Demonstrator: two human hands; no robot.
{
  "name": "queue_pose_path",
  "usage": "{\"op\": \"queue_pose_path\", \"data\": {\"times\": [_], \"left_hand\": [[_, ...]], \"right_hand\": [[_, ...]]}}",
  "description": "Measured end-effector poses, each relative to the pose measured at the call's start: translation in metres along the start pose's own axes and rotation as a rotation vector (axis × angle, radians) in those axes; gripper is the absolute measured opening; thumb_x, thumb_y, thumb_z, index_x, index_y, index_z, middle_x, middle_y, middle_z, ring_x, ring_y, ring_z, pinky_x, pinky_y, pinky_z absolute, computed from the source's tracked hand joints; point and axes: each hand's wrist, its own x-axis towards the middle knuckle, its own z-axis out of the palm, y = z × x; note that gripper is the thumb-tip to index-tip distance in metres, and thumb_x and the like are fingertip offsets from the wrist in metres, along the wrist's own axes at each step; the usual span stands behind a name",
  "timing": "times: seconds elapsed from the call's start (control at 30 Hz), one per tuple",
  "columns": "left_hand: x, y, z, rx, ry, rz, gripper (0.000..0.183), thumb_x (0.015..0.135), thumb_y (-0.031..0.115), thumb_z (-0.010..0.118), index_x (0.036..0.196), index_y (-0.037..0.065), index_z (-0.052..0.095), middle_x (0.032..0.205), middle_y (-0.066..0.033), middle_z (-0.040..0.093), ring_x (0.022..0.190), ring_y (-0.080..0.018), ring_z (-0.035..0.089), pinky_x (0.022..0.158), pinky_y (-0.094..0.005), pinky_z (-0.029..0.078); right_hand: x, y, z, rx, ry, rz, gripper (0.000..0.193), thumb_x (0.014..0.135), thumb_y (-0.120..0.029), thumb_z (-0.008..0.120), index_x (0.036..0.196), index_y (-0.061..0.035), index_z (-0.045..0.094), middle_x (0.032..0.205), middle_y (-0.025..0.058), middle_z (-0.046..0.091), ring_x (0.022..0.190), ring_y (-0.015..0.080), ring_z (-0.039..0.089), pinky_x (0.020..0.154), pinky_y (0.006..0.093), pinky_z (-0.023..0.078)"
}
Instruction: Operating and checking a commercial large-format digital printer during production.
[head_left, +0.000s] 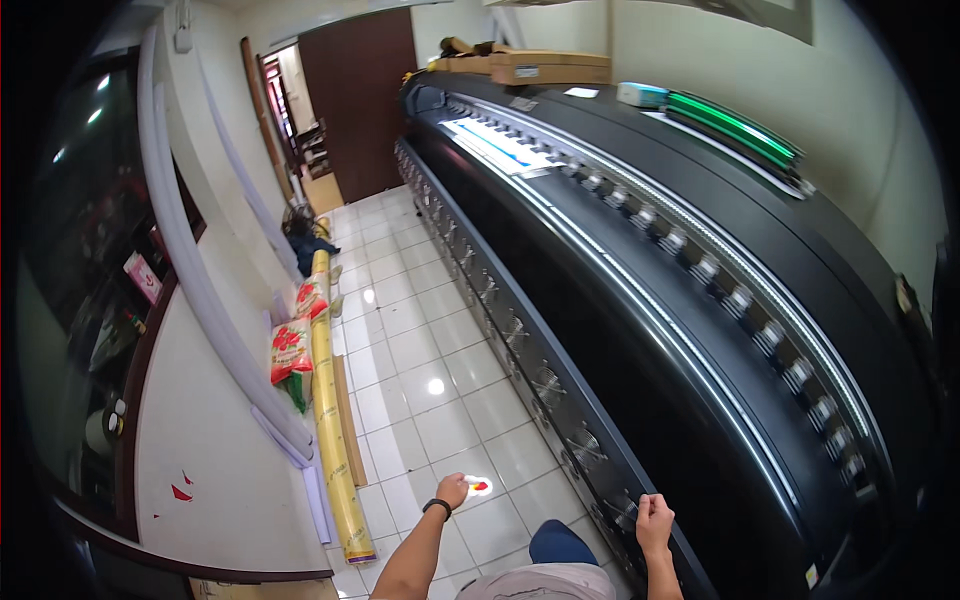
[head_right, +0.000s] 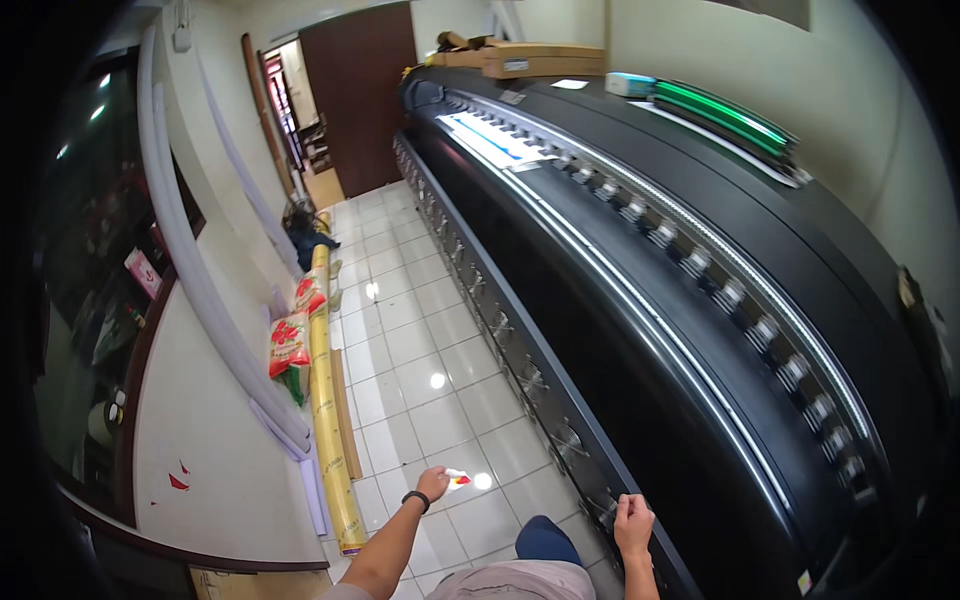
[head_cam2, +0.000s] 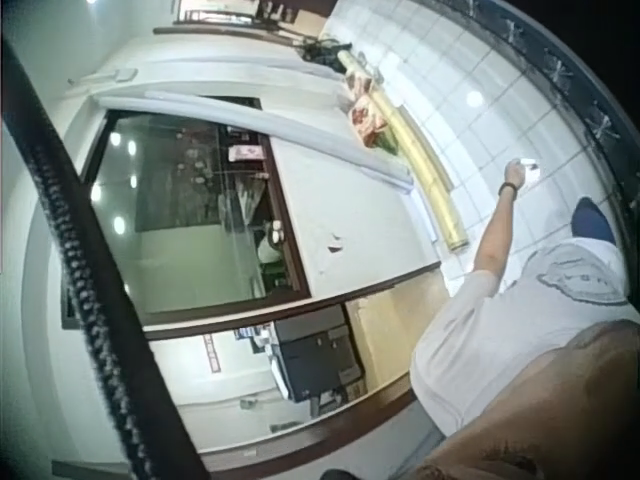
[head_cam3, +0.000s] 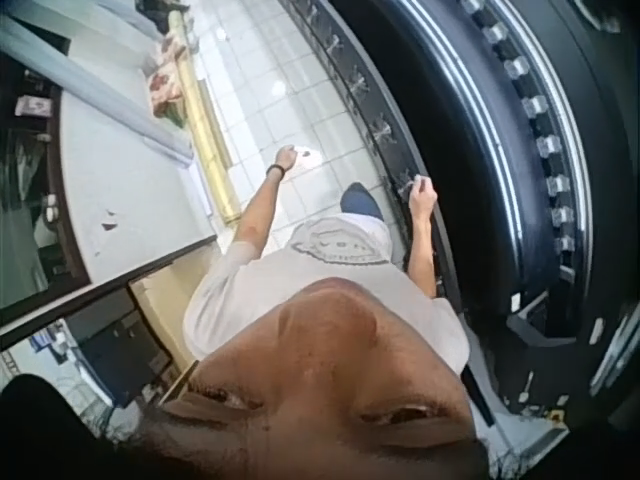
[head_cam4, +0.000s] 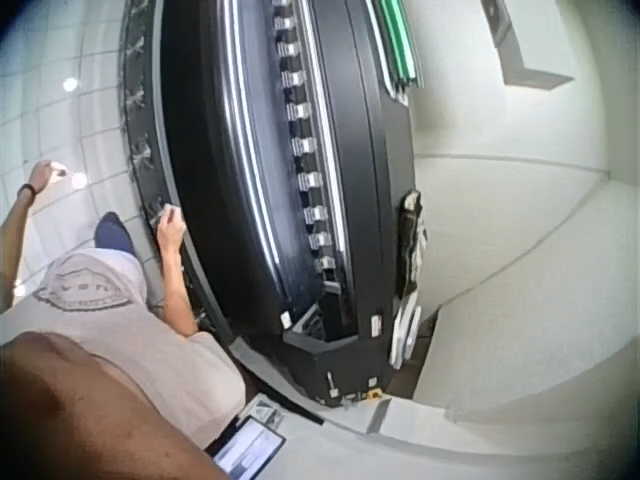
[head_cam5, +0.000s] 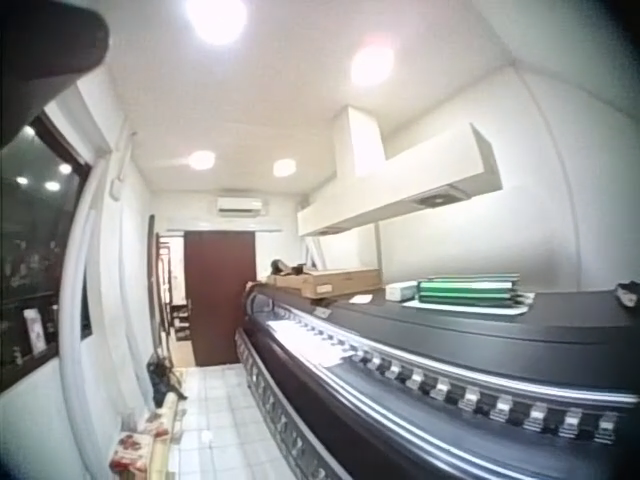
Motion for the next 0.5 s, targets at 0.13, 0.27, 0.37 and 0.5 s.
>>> {"op": "queue_pose_path", "data": {"times": [0.13, 0.27, 0.37, 0.5], "left_hand": [[0.031, -0.075, -0.058, 0.021, 0.119, -0.235, 0.039, 0.082, 0.022, 0.057, 0.115, 0.002, 0.065, 0.113, -0.0229, 0.065, 0.109, -0.0350, 0.062, 0.095, -0.0377, 0.048], [0.002, -0.153, -0.086, 0.157, -0.058, -0.620, 0.031, 0.079, 0.022, 0.059, 0.097, 0.001, 0.071, 0.104, -0.0209, 0.069, 0.102, -0.0311, 0.066, 0.089, -0.0396, 0.051], [-0.063, -0.242, -0.075, 0.460, -0.205, -0.663, 0.038, 0.080, 0.027, 0.052, 0.103, 0.000, 0.069, 0.103, -0.0245, 0.067, 0.102, -0.0353, 0.064, 0.091, -0.0421, 0.049], [-0.065, -0.183, -0.058, 0.094, -0.440, -0.908, 0.078, 0.095, 0.056, 0.044, 0.131, -0.013, 0.047, 0.137, -0.0283, 0.047, 0.118, -0.0467, 0.052, 0.103, -0.0438, 0.043]], "right_hand": [[0.089, -0.048, 0.087, -0.011, -0.125, -0.062, 0.026, 0.093, -0.017, 0.059, 0.075, 0.0017, 0.058, 0.051, 0.0056, 0.053, 0.046, 0.0088, 0.047, 0.045, 0.0281, 0.036], [0.193, -0.079, 0.186, 0.053, -0.114, -0.132, 0.023, 0.093, -0.015, 0.058, 0.077, 0.0013, 0.058, 0.052, 0.0080, 0.051, 0.046, 0.0108, 0.048, 0.046, 0.0301, 0.038], [0.273, -0.131, 0.267, 0.069, -0.233, -0.177, 0.028, 0.094, -0.017, 0.057, 0.073, 0.0008, 0.054, 0.053, 0.0139, 0.050, 0.046, 0.0196, 0.051, 0.045, 0.0347, 0.038], [0.365, -0.208, 0.376, 0.054, -0.441, -0.295, 0.036, 0.092, -0.024, 0.059, 0.067, -0.0001, 0.051, 0.057, 0.0195, 0.054, 0.050, 0.0372, 0.054, 0.048, 0.0421, 0.041]]}}
